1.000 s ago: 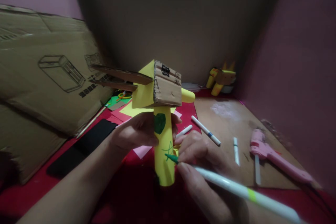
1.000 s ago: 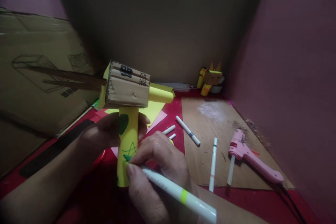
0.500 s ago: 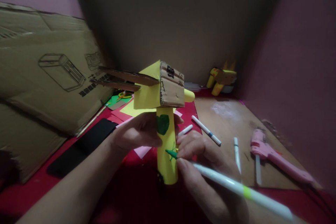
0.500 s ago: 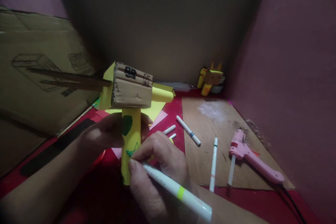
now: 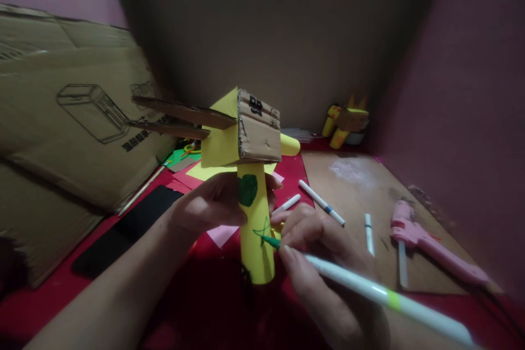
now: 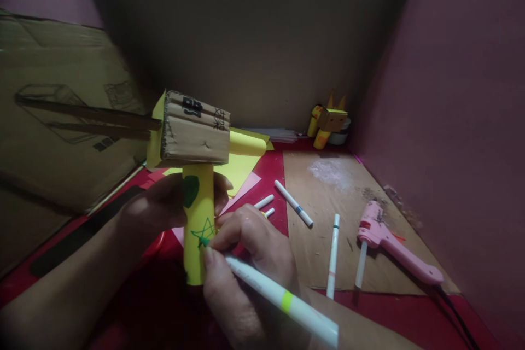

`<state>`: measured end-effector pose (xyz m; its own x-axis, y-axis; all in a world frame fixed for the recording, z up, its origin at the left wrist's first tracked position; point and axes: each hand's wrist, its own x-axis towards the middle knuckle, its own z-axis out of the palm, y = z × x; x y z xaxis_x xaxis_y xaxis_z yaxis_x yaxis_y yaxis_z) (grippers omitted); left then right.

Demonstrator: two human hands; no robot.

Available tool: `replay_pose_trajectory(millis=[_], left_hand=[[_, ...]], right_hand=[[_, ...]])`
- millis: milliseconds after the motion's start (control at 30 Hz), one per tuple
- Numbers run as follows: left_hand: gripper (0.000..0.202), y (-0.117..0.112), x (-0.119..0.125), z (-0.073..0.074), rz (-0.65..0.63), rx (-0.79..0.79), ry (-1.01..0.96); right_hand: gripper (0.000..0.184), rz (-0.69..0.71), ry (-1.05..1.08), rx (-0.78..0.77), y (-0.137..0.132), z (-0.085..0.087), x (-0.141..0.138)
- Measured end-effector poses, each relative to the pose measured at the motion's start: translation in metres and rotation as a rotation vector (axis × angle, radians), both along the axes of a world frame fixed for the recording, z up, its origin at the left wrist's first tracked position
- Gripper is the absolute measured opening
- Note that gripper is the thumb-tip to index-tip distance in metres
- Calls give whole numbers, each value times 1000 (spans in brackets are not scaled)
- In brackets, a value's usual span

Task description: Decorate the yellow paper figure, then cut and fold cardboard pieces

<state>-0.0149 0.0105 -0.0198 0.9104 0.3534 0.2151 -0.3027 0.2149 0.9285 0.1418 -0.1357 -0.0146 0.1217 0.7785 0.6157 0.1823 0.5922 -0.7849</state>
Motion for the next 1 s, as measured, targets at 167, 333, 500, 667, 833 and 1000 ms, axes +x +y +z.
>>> replay_pose_trajectory(millis=[167,333,500,667,833,1000], left_hand=[[52,3,-2,-4,-17,-9,-13],[49,1,-3,-2,4,-9,-20],[45,1,-2,-1,18,41,-18],[48,6,-3,-8,-6,-24,-16],[48,5,-6,-9,-5,-55,3],[51,6,-7,-10,8,-103,23]], right_hand=[[11,7,29,0,0,1,-1],[12,6,52,-15,1,2,-1],[13,22,117,-15,2,0,-1],[12,40,135,-24,1,0,-2],[11,24,111,-37,1,2,-1],[13,39,108,-34,2,4,-1]])
